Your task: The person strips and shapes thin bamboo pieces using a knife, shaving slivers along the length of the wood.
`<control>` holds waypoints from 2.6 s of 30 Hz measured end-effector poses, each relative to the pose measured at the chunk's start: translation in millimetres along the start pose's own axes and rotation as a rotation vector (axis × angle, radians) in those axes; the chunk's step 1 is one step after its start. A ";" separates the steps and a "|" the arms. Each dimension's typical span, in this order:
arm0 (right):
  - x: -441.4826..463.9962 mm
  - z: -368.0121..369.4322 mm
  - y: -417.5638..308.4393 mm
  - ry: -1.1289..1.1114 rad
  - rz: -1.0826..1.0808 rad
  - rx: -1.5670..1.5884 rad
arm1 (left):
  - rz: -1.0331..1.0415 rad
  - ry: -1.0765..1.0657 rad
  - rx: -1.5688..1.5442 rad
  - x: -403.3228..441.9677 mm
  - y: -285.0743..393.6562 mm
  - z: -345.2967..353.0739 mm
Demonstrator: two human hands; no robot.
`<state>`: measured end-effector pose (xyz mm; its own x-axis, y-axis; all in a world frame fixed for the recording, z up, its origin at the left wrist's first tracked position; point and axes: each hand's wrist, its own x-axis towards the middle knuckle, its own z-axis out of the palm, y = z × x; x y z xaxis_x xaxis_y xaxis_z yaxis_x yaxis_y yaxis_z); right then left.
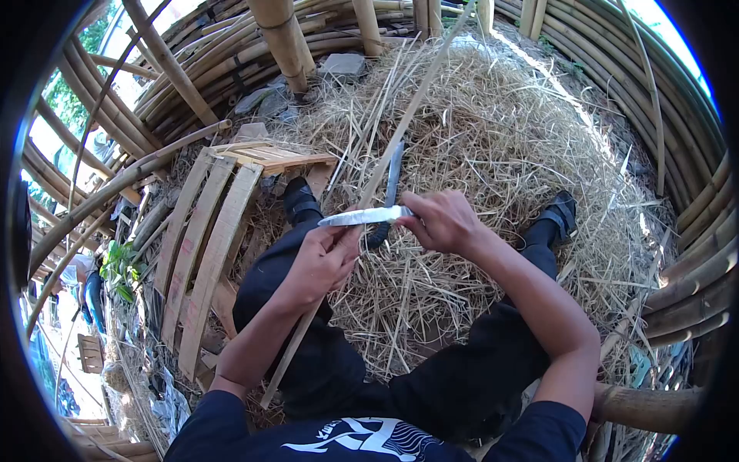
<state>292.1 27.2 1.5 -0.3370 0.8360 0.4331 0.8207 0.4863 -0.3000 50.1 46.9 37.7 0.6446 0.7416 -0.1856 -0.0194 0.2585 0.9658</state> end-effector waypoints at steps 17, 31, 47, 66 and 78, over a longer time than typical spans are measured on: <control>-12.4 -50.6 32.3 0.342 0.925 0.669 | -0.152 -0.039 -0.049 -28.5 -17.9 -3.1; 21.2 -28.3 -32.2 0.185 0.931 1.216 | -0.179 -0.126 -0.116 -24.6 -11.5 16.1; 9.7 -10.1 -86.1 -0.303 0.281 0.234 | 0.137 0.226 0.378 -20.6 -34.1 -2.9; 2.3 0.8 -26.1 -0.269 0.118 -0.171 | 0.017 0.084 0.126 -19.5 -30.3 -1.9; -39.2 -60.3 26.1 0.314 0.698 0.078 | -0.101 -0.005 -0.251 -34.8 -19.9 -8.2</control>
<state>354.5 -8.2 28.0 0.4030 0.8502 0.3388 0.7563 -0.1008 -0.6465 21.8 21.0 23.4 0.6564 0.7015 -0.2775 -0.1431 0.4770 0.8672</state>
